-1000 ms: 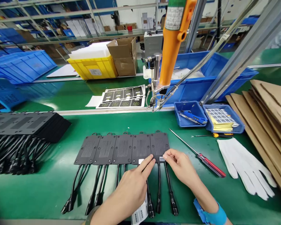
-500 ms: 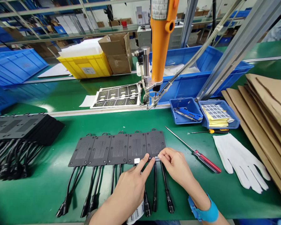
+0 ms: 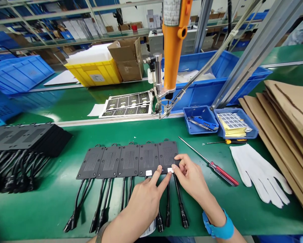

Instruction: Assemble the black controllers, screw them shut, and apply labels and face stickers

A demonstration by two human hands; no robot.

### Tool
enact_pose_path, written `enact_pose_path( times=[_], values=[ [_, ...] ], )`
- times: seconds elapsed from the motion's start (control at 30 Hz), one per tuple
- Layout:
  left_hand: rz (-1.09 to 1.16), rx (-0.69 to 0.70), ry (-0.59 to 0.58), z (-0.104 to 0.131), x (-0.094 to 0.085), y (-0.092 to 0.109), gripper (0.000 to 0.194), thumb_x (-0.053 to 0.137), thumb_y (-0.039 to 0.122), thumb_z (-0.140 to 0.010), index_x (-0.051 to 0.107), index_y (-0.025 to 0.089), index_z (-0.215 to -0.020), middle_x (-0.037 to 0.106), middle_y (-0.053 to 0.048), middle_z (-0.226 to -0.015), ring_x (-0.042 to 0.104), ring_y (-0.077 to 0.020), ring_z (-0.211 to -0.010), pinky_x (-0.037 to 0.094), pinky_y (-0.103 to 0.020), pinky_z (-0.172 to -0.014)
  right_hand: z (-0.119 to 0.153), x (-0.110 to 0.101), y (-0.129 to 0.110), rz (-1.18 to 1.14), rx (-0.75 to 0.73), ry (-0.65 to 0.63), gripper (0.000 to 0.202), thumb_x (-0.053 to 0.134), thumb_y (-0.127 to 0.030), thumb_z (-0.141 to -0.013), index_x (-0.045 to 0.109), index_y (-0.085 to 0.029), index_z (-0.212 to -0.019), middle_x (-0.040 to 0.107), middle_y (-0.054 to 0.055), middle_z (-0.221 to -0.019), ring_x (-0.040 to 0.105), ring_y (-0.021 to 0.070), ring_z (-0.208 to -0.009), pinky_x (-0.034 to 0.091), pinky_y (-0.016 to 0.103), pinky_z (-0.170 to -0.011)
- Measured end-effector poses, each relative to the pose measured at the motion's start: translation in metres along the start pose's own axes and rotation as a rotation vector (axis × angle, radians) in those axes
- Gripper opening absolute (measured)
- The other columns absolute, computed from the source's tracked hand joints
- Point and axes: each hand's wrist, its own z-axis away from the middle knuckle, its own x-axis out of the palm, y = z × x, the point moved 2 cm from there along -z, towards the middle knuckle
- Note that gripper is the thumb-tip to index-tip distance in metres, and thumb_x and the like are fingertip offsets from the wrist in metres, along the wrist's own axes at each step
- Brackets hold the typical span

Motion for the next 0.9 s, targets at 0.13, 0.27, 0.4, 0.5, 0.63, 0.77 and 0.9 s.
enact_pose_path(
  times=[0.13,0.27,0.4,0.5,0.63,0.77,0.9],
  values=[
    [0.272,-0.017,0.054,0.008,-0.004,-0.013,0.082,0.051,-0.002,-0.069,0.034,0.014,-0.148,0.039,-0.018,-0.153,0.070,-0.0294,-0.097,0.060,-0.040,-0.075,0.000,0.003,0.000,0.033,0.007,0.084,0.024,0.062,-0.043,-0.081,0.056,-0.022,-0.092,0.040,-0.006,-0.063,0.044,0.0136,-0.053,0.036,0.026,-0.052],
    [0.752,0.004,0.352,0.031,-0.007,-0.036,0.061,0.041,0.003,-0.086,0.039,0.026,-0.143,0.055,-0.010,-0.137,0.065,-0.0210,-0.098,0.054,-0.036,-0.087,0.000,0.001,-0.003,0.046,-0.010,0.087,0.015,0.053,-0.038,-0.086,0.054,-0.023,-0.082,0.037,-0.006,-0.059,0.042,0.0140,-0.051,0.035,0.027,-0.052],
    [1.140,-0.094,0.480,0.054,-0.001,-0.053,0.044,0.046,0.014,-0.093,0.048,0.027,-0.136,0.062,-0.009,-0.118,0.062,-0.0172,-0.087,0.052,-0.027,-0.073,0.014,0.004,-0.026,-0.018,-0.048,0.028,0.017,0.045,-0.038,-0.093,0.053,-0.023,-0.098,0.044,-0.006,-0.062,0.049,0.0134,-0.052,0.042,0.024,-0.051],
    [1.310,-0.149,0.563,0.068,0.003,-0.057,0.035,0.049,0.022,-0.096,0.054,0.024,-0.130,0.060,-0.009,-0.108,0.059,-0.0159,-0.080,0.048,-0.022,-0.060,0.036,0.015,-0.058,-0.101,-0.261,-0.107,0.027,0.063,-0.044,-0.086,0.055,-0.026,-0.104,0.061,-0.001,-0.084,0.061,0.0141,-0.069,0.050,0.023,-0.060],
    [1.360,-0.134,0.699,0.087,0.002,-0.062,0.029,0.049,0.027,-0.098,0.060,0.027,-0.125,0.057,-0.009,-0.114,0.057,-0.0156,-0.082,0.048,-0.022,-0.061,0.057,0.030,-0.086,-0.117,-0.434,-0.080,0.017,0.066,-0.028,-0.087,0.058,-0.029,-0.102,0.067,-0.003,-0.091,0.065,0.0110,-0.074,0.051,0.017,-0.065],
    [1.180,-0.049,0.743,0.101,-0.002,-0.071,0.026,0.073,0.028,-0.085,0.069,0.029,-0.111,0.065,-0.005,-0.115,0.059,-0.0218,-0.102,0.048,-0.031,-0.086,0.059,0.043,-0.086,-0.204,-0.276,-0.157,0.006,0.065,-0.030,-0.087,0.062,-0.027,-0.092,0.068,-0.003,-0.084,0.065,0.0129,-0.069,0.052,0.020,-0.062],
    [1.238,-0.031,0.790,0.109,0.003,-0.081,0.003,0.073,0.023,-0.086,0.073,0.024,-0.088,0.072,-0.001,-0.085,0.063,-0.0188,-0.086,0.050,-0.029,-0.081,0.056,0.049,-0.086,-0.325,-0.090,-0.275,0.011,0.067,-0.036,-0.084,0.065,-0.026,-0.089,0.069,-0.001,-0.083,0.067,0.0168,-0.073,0.054,0.023,-0.065]
  ],
)
